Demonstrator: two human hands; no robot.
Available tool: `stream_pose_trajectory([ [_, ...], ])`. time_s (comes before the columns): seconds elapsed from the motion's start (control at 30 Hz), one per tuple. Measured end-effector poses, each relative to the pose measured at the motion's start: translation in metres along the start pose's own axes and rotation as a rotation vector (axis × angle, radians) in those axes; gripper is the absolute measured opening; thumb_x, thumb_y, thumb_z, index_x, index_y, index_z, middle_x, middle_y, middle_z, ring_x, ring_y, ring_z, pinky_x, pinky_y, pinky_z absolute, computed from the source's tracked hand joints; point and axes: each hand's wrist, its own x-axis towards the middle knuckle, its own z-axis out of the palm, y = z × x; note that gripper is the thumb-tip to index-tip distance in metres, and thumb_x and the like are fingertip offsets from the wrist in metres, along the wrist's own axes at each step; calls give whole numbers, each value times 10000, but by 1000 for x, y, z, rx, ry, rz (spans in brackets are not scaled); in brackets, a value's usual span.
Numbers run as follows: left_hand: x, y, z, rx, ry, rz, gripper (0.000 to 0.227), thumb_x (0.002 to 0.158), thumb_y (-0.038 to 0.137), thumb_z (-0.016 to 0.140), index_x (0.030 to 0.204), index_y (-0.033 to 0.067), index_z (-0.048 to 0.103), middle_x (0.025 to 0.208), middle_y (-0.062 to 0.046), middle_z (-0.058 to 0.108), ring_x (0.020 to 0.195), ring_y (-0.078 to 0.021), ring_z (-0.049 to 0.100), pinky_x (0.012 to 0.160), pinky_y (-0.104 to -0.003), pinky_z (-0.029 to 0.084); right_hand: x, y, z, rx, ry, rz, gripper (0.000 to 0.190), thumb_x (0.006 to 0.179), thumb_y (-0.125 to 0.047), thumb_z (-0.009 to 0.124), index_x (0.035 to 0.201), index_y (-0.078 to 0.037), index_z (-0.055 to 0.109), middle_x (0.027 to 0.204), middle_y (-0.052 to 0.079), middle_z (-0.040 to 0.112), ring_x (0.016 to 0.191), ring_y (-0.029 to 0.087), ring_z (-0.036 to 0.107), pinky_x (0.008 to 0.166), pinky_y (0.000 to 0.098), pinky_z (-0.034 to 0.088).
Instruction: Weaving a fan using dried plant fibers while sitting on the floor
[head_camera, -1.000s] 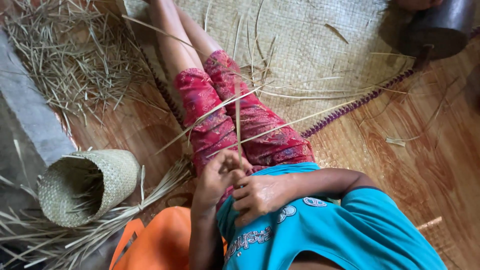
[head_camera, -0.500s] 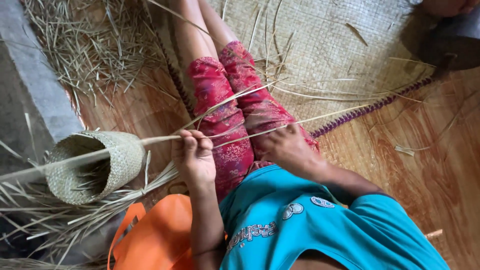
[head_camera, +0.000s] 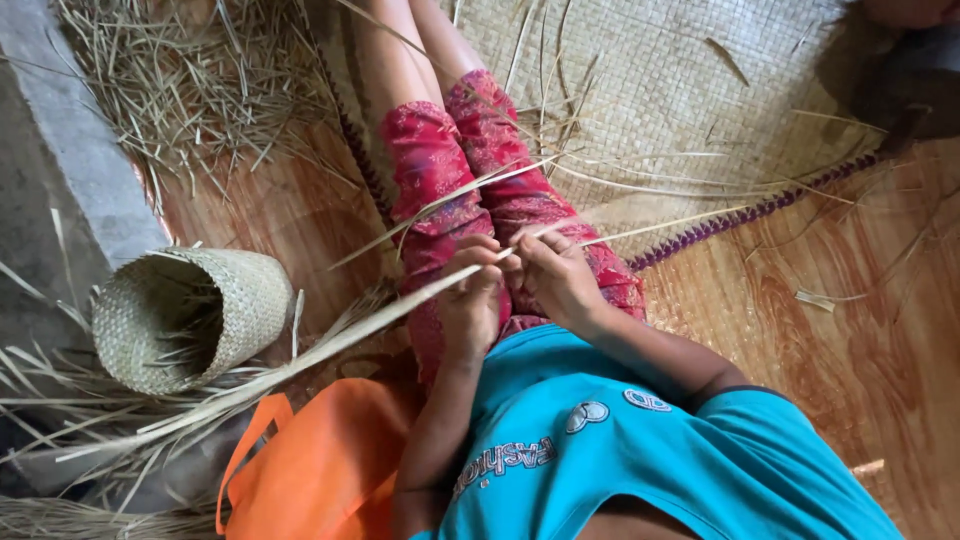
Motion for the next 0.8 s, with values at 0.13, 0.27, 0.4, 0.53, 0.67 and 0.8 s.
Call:
stream_pose_trajectory([
  [0.13, -14, -21, -7, -242, 140, -120, 137, 1041, 68, 581, 1155, 21, 642, 1233, -157, 639, 923, -226, 718, 753, -322, 554, 5, 9, -11, 68, -6, -45, 183, 984, -129, 685, 1074, 28, 662, 754, 114, 646, 606, 185, 687, 569, 249, 553],
  [0.27, -19, -27, -20, -194, 104, -249, 146, 1043, 75, 563, 1077, -50, 630, 909, -212, 625, 686, -278, 682, 670, -356, 581, 7, 3, -8, 91, -140, -96, 267, 1039, -205, 574, 999, 48, 648, 761, 147, 566, 559, 185, 605, 497, 269, 493],
  [0.4, -6, 7, -7, 267, 48, -367, 133, 980, 87, 670, 1051, -26, 681, 754, -158, 701, 644, -172, 698, 643, -303, 585, 15, 2, -13, -6, -178, -195, 268, 1012, -128, 584, 1006, 124, 675, 828, 266, 588, 611, 322, 607, 506, 357, 522],
  [0.53, -9, -2, -24, 455, 63, -460, 129, 970, 181, 715, 958, 52, 714, 706, -157, 711, 573, -179, 691, 552, -316, 582, -3, -11, 13, -167, -107, -187, 242, 1015, -90, 590, 1119, 66, 744, 1080, 202, 703, 1023, 268, 678, 927, 399, 553],
  [0.67, -10, 1, -26, 634, 35, -536, 190, 943, 251, 744, 985, 66, 741, 683, -133, 712, 623, -165, 712, 615, -315, 617, 2, -16, 21, -172, -25, -127, 156, 986, -105, 653, 1003, 8, 759, 889, 101, 700, 808, 166, 641, 789, 279, 517],
  [0.8, -17, -6, -37, 479, 67, -560, 100, 919, 153, 765, 986, 78, 763, 853, -71, 749, 842, -113, 705, 837, -317, 608, 17, -33, 15, 36, 12, 27, 223, 1008, -209, 645, 1030, 12, 663, 717, 127, 714, 598, 167, 688, 621, 258, 517],
])
